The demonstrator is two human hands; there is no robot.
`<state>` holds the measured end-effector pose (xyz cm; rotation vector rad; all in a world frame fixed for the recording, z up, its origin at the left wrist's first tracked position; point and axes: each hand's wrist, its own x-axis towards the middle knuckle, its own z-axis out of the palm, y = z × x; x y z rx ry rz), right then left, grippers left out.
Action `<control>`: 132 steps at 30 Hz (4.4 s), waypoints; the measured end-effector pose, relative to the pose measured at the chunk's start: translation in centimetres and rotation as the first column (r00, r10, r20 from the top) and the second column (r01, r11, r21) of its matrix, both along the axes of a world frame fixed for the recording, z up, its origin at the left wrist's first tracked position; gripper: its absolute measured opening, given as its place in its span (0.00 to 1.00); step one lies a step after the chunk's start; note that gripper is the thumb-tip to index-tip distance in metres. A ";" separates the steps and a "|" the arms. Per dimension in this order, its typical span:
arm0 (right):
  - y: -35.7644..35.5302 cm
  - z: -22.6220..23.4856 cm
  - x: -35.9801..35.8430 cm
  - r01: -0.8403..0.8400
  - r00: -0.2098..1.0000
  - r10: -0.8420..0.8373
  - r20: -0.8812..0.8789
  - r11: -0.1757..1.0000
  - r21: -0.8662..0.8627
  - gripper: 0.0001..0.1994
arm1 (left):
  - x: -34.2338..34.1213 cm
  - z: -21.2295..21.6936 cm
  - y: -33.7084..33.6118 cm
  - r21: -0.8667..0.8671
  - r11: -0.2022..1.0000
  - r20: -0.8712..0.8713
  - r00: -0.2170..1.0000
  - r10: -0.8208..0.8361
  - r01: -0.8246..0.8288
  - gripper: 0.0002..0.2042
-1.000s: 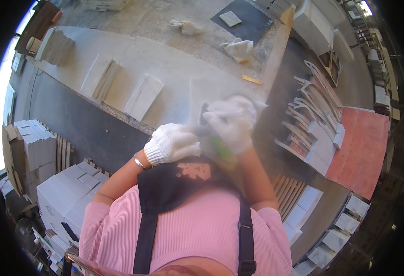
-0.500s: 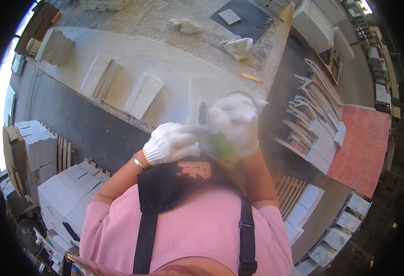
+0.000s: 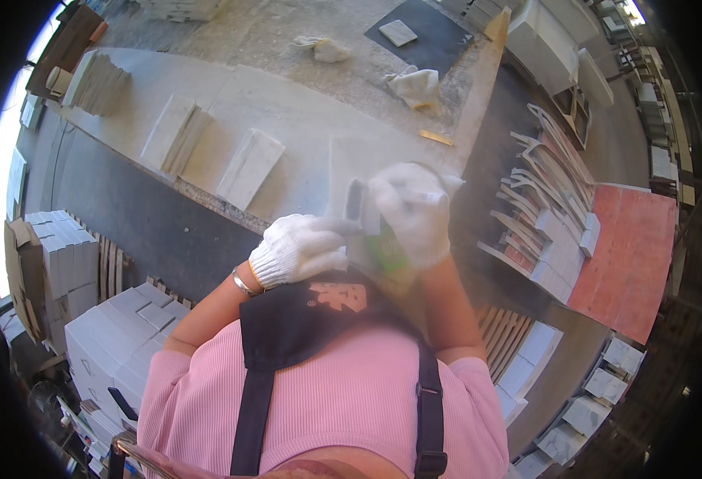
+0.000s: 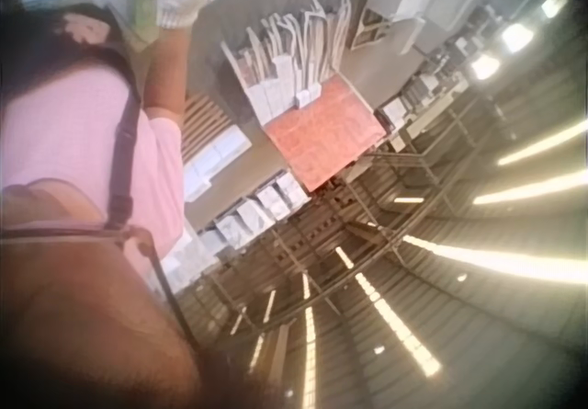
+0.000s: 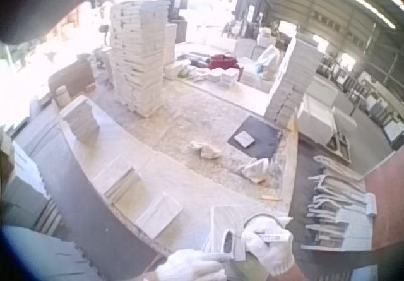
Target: The person applies a white paste to the edges of rectangular white tiles using a small metal spatula, then smooths the edges with a green block. The person handles tiles one at a time, turning them over and repeating the process.
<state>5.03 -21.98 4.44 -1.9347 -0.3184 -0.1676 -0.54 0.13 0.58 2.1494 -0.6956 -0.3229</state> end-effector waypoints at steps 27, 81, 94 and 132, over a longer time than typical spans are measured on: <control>-0.2 -0.2 0.4 -0.034 0.972 -0.029 -0.235 0.965 -0.258 0.05 | 0.2 0.1 0.2 -0.015 1.000 -0.042 0.999 -0.018 0.017 0.17; -0.5 -0.6 0.3 -0.007 1.000 0.002 -0.031 0.985 -0.172 0.07 | 0.0 0.0 0.0 -0.008 1.000 -0.050 0.998 0.029 -0.030 0.17; -0.4 -0.3 0.3 -0.027 0.996 0.004 -0.089 0.967 -0.255 0.06 | 0.1 0.0 0.1 0.003 1.000 -0.045 0.999 -0.003 0.003 0.18; -0.7 0.7 -1.6 -0.217 0.954 0.153 -0.259 0.946 -0.240 0.03 | -0.2 -0.3 0.2 -0.036 0.999 0.008 1.000 0.012 -0.012 0.14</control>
